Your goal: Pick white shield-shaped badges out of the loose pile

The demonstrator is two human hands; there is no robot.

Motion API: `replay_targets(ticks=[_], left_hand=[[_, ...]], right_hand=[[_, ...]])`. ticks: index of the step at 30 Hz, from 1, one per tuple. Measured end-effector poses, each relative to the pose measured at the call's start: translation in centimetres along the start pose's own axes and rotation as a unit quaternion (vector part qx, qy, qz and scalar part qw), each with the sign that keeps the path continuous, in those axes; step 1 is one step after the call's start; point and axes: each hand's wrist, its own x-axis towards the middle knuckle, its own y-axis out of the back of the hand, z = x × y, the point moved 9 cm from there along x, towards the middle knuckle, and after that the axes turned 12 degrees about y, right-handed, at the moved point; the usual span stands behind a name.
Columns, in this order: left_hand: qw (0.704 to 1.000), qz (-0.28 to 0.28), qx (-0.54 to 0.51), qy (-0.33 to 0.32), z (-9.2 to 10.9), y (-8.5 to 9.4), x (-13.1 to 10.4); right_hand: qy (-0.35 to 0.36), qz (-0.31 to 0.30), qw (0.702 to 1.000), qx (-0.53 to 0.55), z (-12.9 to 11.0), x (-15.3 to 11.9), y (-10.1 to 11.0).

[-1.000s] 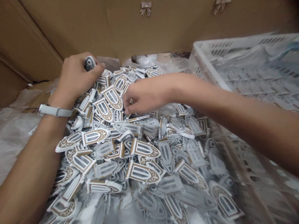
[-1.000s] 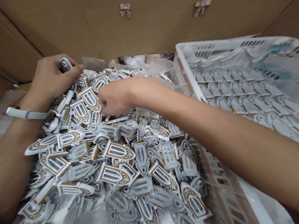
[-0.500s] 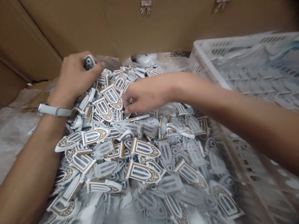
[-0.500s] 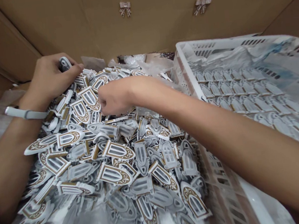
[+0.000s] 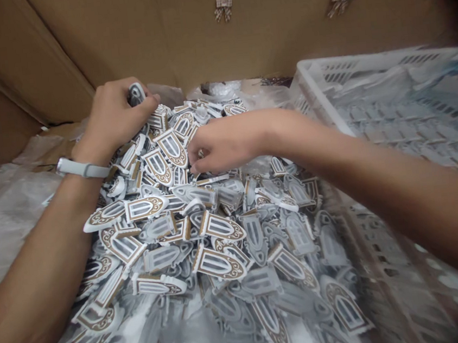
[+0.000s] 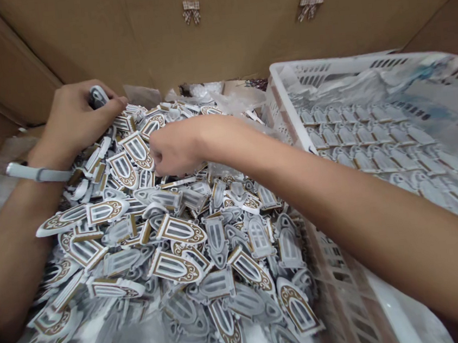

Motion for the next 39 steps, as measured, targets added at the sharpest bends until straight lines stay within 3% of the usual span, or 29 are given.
replay_targets(ticks=[39], left_hand=[[1.000, -0.005, -0.002, 0.009, 0.17, 0.13, -0.04]], right_hand=[[0.000, 0.006, 1.000, -0.006, 0.55, 0.09, -0.08]])
